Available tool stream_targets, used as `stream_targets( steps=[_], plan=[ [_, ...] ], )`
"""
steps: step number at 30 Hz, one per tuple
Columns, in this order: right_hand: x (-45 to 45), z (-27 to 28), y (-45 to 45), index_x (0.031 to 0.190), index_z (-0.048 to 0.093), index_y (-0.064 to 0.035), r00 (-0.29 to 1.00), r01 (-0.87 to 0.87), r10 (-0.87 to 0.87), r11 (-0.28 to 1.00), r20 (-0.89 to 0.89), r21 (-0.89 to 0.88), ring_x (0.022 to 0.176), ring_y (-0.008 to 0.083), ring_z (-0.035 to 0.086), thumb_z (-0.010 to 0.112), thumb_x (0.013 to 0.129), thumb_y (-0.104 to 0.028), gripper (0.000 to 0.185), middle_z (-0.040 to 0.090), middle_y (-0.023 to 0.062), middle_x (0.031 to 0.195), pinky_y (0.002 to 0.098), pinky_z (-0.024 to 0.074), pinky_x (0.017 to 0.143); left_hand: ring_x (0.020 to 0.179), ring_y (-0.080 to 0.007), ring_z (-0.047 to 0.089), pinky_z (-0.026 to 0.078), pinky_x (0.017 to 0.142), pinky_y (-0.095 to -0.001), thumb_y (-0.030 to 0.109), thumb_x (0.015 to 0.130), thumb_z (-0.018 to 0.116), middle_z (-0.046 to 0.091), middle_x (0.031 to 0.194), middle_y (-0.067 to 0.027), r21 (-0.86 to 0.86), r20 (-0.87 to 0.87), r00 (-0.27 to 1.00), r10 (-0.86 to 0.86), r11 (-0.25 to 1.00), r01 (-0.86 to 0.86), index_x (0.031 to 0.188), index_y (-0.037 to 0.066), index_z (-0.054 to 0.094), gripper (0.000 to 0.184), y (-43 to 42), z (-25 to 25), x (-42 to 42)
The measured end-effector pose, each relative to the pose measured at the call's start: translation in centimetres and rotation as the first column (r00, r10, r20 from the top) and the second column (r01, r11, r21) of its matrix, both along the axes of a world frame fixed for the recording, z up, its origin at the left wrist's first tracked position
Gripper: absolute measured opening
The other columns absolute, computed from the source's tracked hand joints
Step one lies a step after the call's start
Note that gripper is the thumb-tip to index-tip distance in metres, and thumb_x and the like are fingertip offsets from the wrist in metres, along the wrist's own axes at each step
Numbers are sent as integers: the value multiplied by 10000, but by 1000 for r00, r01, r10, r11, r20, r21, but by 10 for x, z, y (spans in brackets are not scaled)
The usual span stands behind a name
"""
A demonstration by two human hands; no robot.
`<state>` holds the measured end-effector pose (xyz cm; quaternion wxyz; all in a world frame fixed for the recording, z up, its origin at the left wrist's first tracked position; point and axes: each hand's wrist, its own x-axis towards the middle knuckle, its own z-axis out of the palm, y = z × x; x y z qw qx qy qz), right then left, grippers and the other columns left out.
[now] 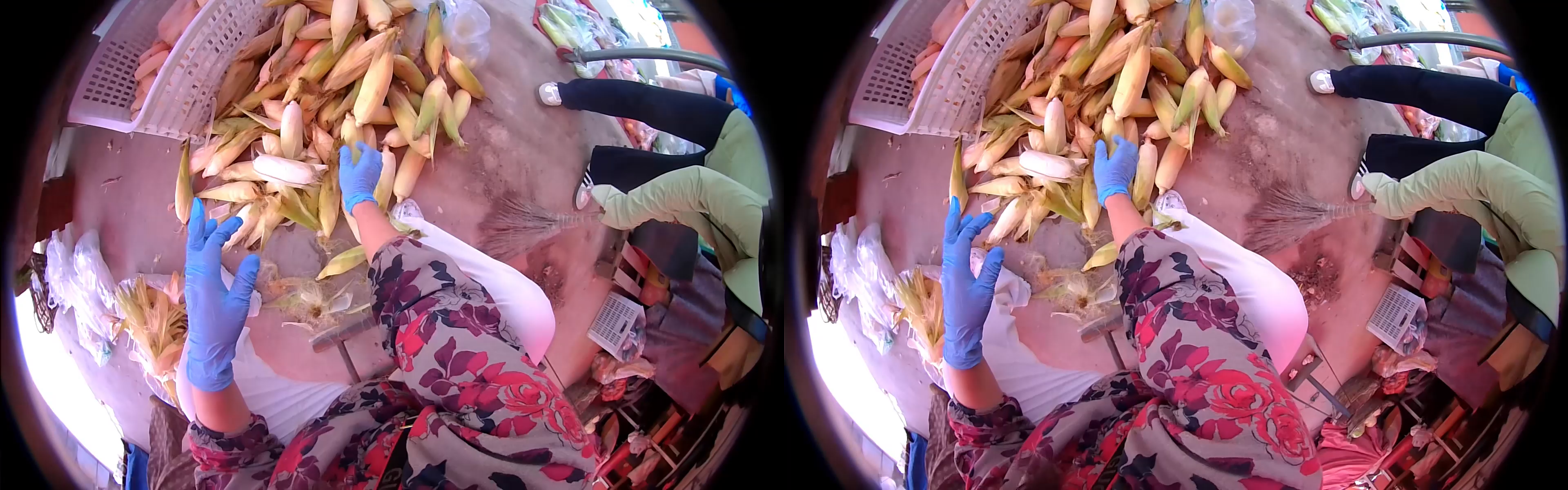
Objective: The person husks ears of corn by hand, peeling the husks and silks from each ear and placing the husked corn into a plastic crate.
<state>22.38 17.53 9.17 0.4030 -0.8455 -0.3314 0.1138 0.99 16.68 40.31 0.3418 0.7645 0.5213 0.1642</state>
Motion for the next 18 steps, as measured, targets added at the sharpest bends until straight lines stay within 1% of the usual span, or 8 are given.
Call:
stream_targets(
  steps=[1, 2, 4, 6, 7, 8, 12, 18],
  plan=[
    [21, 16, 4, 1076, 499, -18, 968, 137, -137, 990, 211, 15, 955, 343, 471, 669, 683, -214, 471, 508, 198, 985, 437, 351, 869, 1177, -258, 416, 315, 1000, -367, 127, 767, 592, 321, 1391, -137, 2, -10, 1000, -7, 1000, 7, 1136, 44, 533, 383, 0, 0, -1],
    [50, 38, 5, 1090, 486, -19, 976, 210, -218, 957, -16, -198, 1024, 361, 437, 656, 667, -191, 487, 484, 201, 1066, 454, 347, 880, 1176, -262, 416, 316, 999, -367, 128, 768, 592, 320, 1391, -139, 5, -21, 1000, -11, 1000, 11, 1137, 43, 532, 384, 0, 0, -3],
    [96, 27, 1, 1173, 409, -18, 860, 510, -471, 813, 198, -280, 1092, 363, 418, 661, 628, -165, 618, 409, 194, 1217, 445, 336, 933, 1180, -270, 414, 320, 997, -368, 126, 769, 594, 316, 1393, -141, -2, -20, 1000, -3, 1000, 3, 1145, 50, 528, 389, 1, -2, -7],
    [133, 22, -6, 1220, 404, 5, 899, 408, -429, 741, 92, -534, 1102, 364, 444, 691, 648, -213, 676, 415, 192, 1239, 441, 394, 900, 1194, -286, 407, 325, 995, -371, 80, 752, 607, 287, 1405, -161, -29, -22, 999, 27, 999, -27, 1157, 65, 520, 414, 2, -4, -11],
    [163, -5, -14, 1184, 471, 21, 946, 74, -240, 814, -218, -576, 1037, 325, 526, 748, 614, -267, 696, 505, 184, 1174, 402, 447, 848, 1196, -288, 406, 324, 996, -373, 62, 744, 610, 279, 1406, -169, -24, -38, 999, 23, 999, -24, 1156, 67, 520, 422, 2, -6, -14],
    [186, -54, -19, 1052, 569, 5, 901, -94, -35, 957, -431, -274, 714, 219, 590, 769, 620, -293, 562, 613, 118, 876, 331, 489, 655, 1198, -290, 406, 324, 997, -374, 44, 735, 614, 271, 1408, -177, -18, -55, 998, 16, 1000, -17, 1155, 69, 520, 431, 3, -7, -16],
    [158, -70, -6, 897, 566, -47, 833, 27, -202, 945, -515, -326, 440, 127, 461, 739, 670, -316, 392, 538, 33, 640, 282, 371, 393, 1249, -309, 360, 314, 1007, -384, 0, 720, 616, 223, 1422, -207, -42, -80, 997, 23, 999, -26, 1149, 65, 519, 444, 5, -6, -23],
    [2, 27, -24, 799, 541, -113, 96, -46, -283, 957, -954, -288, 411, 119, 439, 513, 781, -564, 451, 521, 23, 569, 244, 333, 362, 1189, -346, 422, 360, 961, -388, 169, 773, 637, 389, 1320, -226, 7, -8, 999, 53, 999, -53, 1162, 31, 501, 435, 2, -22, -38]
  ],
)
